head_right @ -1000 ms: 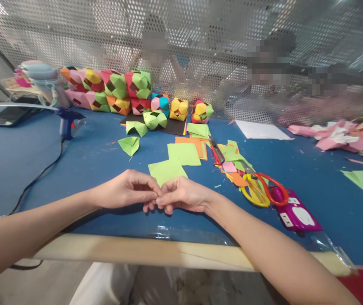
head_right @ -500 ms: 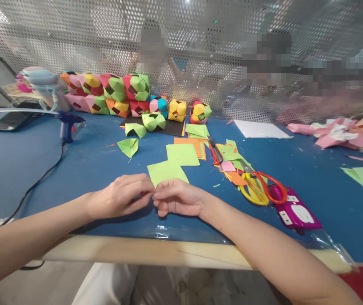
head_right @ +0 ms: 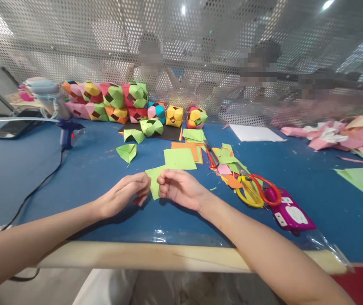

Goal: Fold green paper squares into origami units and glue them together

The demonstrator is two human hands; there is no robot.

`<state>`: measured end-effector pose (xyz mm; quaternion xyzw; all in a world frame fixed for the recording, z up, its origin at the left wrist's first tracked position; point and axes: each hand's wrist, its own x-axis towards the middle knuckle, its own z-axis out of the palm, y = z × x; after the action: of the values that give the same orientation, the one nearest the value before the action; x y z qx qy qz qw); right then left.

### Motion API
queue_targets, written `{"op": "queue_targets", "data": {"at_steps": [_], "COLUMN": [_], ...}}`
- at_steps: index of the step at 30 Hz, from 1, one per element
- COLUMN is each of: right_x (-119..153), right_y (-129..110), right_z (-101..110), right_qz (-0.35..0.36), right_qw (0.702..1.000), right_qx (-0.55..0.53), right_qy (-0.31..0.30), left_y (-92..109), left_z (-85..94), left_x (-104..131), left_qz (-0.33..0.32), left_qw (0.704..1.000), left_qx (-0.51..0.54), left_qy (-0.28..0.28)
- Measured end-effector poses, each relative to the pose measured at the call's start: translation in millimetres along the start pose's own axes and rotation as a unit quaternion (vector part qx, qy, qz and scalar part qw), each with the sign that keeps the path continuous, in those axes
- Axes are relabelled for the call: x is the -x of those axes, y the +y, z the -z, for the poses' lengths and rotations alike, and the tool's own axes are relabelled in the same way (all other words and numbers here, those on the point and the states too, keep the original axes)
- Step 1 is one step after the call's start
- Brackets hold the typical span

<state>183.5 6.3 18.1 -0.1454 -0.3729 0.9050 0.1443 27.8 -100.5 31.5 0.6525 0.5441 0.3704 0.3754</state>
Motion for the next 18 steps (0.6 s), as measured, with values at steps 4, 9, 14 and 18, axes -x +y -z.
{"op": "queue_targets", "data": {"at_steps": [4, 9, 14, 18], "right_x": [1, 8, 17, 20], "right_y": [-13, -55, -97, -103], "right_z": [0, 9, 46, 65], "right_qz": [0.029, 0.201, 0.366, 0.327], "right_qw": [0.997, 0.962, 0.887, 0.905], "right_qx": [-0.034, -0.009, 0.0, 0.032], "right_qy": [0.055, 0.186, 0.28, 0.27], "left_y": [7, 8, -5, -10], "left_z": [-9.5, -23.9, -25.9, -22.6], "left_x": [6, 9, 6, 2], "left_qz": [-0.079, -0.192, -0.25, -0.273], "left_qw": [0.989, 0.953, 0.927, 0.914], "left_qx": [-0.076, -0.207, -0.264, -0.29], "left_qy": [-0.095, -0.114, -0.094, -0.079]}}
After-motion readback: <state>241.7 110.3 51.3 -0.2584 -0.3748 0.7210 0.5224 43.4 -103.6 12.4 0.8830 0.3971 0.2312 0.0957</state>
